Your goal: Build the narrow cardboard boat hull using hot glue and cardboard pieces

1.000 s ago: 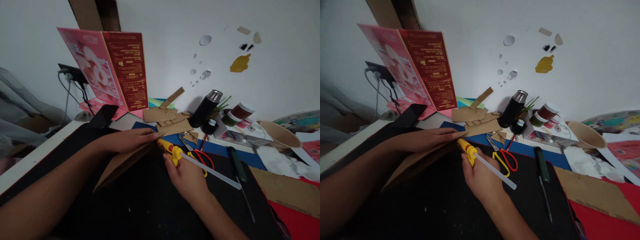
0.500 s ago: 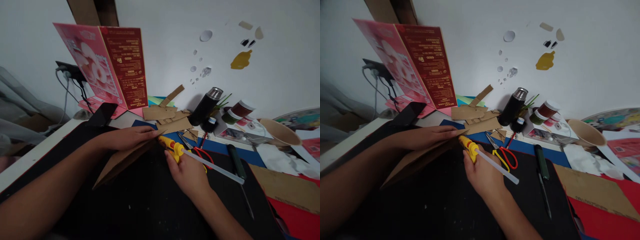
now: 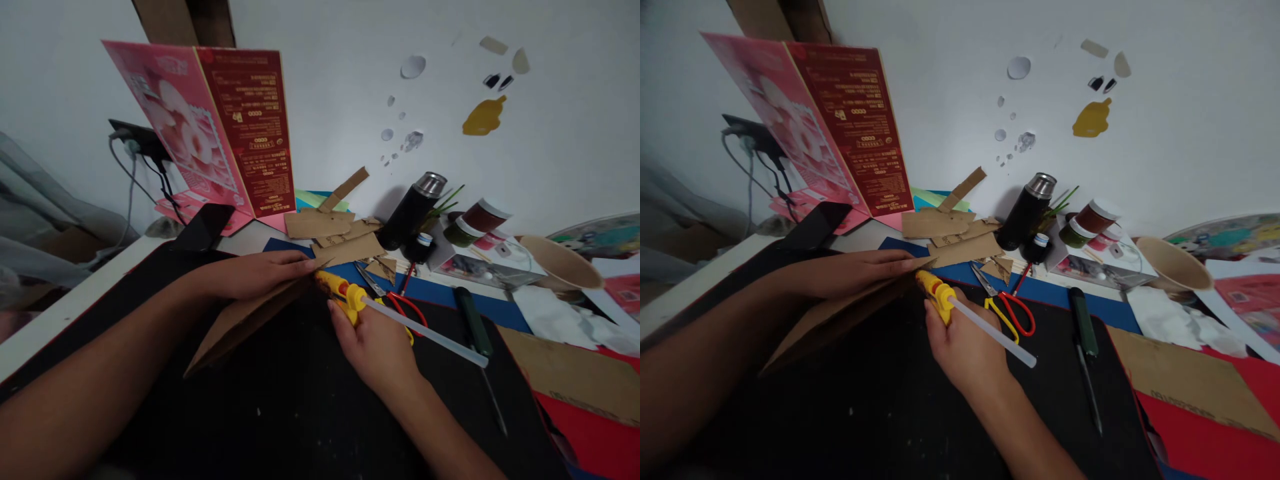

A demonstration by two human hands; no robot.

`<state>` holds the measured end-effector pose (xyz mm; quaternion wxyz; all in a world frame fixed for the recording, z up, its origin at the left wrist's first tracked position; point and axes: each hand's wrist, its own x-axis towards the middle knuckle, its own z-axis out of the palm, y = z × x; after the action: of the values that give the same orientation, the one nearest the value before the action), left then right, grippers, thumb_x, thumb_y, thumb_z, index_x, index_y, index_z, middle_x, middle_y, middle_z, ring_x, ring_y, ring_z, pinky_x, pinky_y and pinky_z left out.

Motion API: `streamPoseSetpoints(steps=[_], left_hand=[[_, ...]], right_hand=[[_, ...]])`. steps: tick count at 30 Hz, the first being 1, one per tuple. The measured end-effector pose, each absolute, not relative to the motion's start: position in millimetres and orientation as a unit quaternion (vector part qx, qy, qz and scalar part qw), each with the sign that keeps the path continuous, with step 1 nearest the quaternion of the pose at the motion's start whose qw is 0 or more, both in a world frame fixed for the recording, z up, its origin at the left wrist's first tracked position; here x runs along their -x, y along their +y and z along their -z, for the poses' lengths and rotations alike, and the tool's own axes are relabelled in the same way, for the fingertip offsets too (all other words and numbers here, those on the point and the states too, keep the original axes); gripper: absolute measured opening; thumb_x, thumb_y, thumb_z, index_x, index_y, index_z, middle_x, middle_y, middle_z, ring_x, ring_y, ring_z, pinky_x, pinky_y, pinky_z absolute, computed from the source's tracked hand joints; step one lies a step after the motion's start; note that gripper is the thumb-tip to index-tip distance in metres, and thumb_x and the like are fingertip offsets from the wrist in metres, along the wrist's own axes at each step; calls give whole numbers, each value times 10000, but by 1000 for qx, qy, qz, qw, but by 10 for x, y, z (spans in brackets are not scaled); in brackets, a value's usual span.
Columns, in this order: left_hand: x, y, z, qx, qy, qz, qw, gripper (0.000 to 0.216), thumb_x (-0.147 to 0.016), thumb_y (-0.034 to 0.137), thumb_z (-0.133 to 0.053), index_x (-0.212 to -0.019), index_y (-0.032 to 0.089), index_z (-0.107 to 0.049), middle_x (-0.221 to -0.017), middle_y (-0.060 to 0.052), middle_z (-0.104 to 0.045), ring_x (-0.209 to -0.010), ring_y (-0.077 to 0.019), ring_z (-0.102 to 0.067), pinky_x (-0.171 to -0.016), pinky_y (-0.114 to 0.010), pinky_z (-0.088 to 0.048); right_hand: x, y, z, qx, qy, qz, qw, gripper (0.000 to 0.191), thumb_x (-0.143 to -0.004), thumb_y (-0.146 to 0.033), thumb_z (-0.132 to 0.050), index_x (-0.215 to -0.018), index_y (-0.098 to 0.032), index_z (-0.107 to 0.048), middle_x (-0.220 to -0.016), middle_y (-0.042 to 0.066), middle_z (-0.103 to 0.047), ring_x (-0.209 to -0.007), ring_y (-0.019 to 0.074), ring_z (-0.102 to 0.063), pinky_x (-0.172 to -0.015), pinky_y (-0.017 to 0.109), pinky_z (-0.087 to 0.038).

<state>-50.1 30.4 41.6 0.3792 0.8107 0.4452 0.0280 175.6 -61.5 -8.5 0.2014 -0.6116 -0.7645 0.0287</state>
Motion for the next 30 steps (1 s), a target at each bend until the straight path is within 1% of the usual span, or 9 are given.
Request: streamPoseSetpoints(steps=[3,9,15,18,23,27,30], left_hand=[[501,303,-413,-809,448,-27,378,705,-1039,731,-269,-1467,285,-607,-1569,-3,-592,-1431,-274,-532,-1214,-338,-354],[501,314,-390,-808,436,-44,394,693,-1044,729,-287,-1426,271,-639,-1515,-10,-637,-1383,-267,-565,-1199,-337,-360],[505,317,-386,-806,435,-44,399,714,-1035,750,-285,-1440,276,-635,-1502,-11,-646,-1374,-278,-570,-1180,-341,-375],[504,319,-389,-809,436,-39,392,728,-1031,758,-276,-1458,281,-623,-1538,-5,-620,-1396,-284,-554,-1187,-342,-370],[493,313,-416,-810,439,-34,387,694,-1045,718,-279,-1446,273,-629,-1524,1,-633,-1389,-276,-562,-1185,-329,-371],[497,311,-422,-812,437,-34,385,712,-1039,732,-269,-1455,277,-624,-1531,-3,-627,-1405,-275,-554,-1192,-331,-374],[505,315,-409,-813,440,-34,379,722,-1034,736,-261,-1467,281,-617,-1549,0,-611,-1420,-275,-541,-1203,-335,-370]], right_hand=[[-1750,-617,99,602,-771,-19,206,402,-1063,-435,-449,-929,-196,-742,-534,8,-568,-461,191,-535,-482,287,-260],[-1755,-608,101,596,-772,-22,221,432,-1064,-440,-418,-941,-183,-742,-528,9,-559,-440,184,-503,-468,290,-236],[-1772,-591,83,606,-764,-46,216,393,-1051,-434,-446,-941,-182,-727,-548,15,-587,-476,194,-549,-474,283,-271],[-1773,-593,82,607,-764,-47,214,387,-1047,-439,-456,-957,-182,-731,-532,9,-576,-458,190,-535,-473,287,-268],[-1774,-599,81,607,-762,-50,220,398,-1048,-436,-449,-1004,-178,-749,-531,16,-588,-456,200,-542,-467,292,-274],[-1783,-588,83,616,-756,-46,216,394,-1037,-441,-468,-1027,-177,-760,-508,12,-568,-436,202,-525,-465,298,-257],[-1791,-582,83,620,-754,-48,210,366,-1034,-422,-486,-1024,-178,-758,-549,31,-623,-477,212,-582,-487,299,-299]])
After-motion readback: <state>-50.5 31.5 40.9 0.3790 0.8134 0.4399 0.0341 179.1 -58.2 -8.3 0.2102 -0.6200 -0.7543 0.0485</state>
